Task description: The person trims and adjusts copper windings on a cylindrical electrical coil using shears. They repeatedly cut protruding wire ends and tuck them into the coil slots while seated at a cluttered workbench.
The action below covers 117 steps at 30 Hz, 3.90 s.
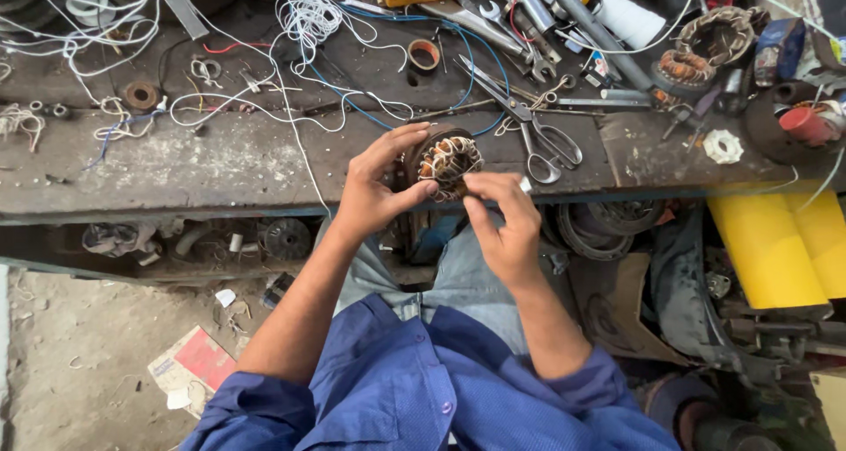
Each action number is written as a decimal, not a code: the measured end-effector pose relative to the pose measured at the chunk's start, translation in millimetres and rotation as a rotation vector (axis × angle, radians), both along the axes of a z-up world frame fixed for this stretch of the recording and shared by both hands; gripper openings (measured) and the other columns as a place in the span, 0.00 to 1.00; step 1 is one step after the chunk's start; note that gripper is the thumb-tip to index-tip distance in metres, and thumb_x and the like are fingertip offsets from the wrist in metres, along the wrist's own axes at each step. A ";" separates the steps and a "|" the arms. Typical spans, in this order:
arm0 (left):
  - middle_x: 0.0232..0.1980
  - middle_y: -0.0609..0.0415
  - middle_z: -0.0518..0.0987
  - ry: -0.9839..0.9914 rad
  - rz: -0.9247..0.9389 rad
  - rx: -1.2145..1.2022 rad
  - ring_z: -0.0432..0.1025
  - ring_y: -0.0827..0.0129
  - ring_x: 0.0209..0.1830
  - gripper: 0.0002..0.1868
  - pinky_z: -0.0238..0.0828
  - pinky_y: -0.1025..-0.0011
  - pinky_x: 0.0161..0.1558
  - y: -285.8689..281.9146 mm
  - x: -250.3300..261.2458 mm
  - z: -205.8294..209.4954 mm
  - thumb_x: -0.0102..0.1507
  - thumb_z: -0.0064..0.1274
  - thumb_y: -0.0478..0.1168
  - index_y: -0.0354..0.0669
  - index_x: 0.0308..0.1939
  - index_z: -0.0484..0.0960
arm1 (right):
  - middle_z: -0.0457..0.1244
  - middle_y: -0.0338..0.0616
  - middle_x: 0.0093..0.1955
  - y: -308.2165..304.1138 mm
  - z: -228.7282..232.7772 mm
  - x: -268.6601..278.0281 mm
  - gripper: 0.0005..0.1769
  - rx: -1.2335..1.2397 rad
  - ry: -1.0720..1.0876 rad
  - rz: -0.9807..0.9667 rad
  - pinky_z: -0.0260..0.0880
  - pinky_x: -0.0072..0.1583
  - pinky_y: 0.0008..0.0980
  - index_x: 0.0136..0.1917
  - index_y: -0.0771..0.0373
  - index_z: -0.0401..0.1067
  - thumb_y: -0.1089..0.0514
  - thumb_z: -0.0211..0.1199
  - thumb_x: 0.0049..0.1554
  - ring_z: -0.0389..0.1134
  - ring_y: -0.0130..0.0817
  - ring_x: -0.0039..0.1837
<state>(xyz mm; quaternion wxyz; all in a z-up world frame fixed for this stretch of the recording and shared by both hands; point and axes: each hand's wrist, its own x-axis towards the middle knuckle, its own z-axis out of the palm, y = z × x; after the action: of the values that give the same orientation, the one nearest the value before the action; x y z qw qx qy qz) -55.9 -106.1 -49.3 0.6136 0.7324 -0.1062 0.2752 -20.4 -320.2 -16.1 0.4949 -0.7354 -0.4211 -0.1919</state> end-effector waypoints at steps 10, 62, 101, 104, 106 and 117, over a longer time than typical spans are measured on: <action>0.69 0.45 0.77 -0.003 0.064 0.079 0.76 0.59 0.66 0.35 0.78 0.66 0.59 0.4 -0.7 3.2 0.56 0.71 0.41 0.40 0.66 0.76 | 0.68 0.39 0.48 31.1 -28.6 9.4 0.12 0.105 0.470 0.044 0.70 0.51 0.23 0.59 0.65 0.69 0.69 0.64 0.62 0.68 0.22 0.48; 0.41 0.50 0.73 0.176 0.341 0.235 0.76 0.64 0.36 0.04 0.75 0.68 0.39 25.1 -18.9 9.9 0.61 0.55 0.30 0.36 0.38 0.76 | 0.62 0.32 0.46 38.4 -51.5 60.6 0.04 0.240 0.390 0.115 0.59 0.44 0.19 0.48 0.67 0.70 0.64 0.63 0.65 0.58 0.16 0.42; 0.41 0.53 0.77 -0.012 0.697 0.559 0.74 0.59 0.40 0.07 0.71 0.63 0.41 -13.4 -33.6 17.9 0.58 0.64 0.31 0.39 0.38 0.81 | 0.65 0.40 0.44 39.2 -45.3 58.6 0.06 0.135 0.229 0.043 0.64 0.46 0.25 0.46 0.68 0.71 0.63 0.64 0.64 0.63 0.25 0.43; 0.40 0.52 0.76 0.010 0.687 0.582 0.74 0.58 0.39 0.08 0.71 0.62 0.40 -12.8 -28.5 19.5 0.57 0.63 0.31 0.39 0.36 0.80 | 0.65 0.40 0.44 39.6 -46.0 58.2 0.06 0.133 0.214 0.040 0.65 0.47 0.26 0.46 0.68 0.71 0.63 0.64 0.64 0.65 0.25 0.45; 0.39 0.51 0.75 0.014 0.668 0.546 0.73 0.58 0.38 0.08 0.70 0.62 0.39 -12.2 -25.6 18.7 0.56 0.62 0.29 0.39 0.35 0.78 | 0.65 0.41 0.46 38.6 -47.2 57.3 0.05 0.125 0.208 0.030 0.66 0.49 0.26 0.47 0.67 0.71 0.63 0.65 0.64 0.65 0.26 0.46; 0.41 0.49 0.75 -0.025 0.501 0.191 0.74 0.61 0.33 0.07 0.72 0.66 0.35 -7.5 -27.5 11.2 0.58 0.59 0.29 0.36 0.36 0.76 | 0.63 0.48 0.70 40.1 -31.5 60.4 0.40 -0.083 0.233 0.224 0.70 0.69 0.38 0.74 0.63 0.64 0.50 0.76 0.53 0.68 0.42 0.69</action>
<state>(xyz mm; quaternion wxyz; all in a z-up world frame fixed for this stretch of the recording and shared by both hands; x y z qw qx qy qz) -83.4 -113.5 -38.2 0.4530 0.7871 0.0453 0.4161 40.1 -280.1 -47.6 0.5278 -0.7211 -0.4477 -0.0313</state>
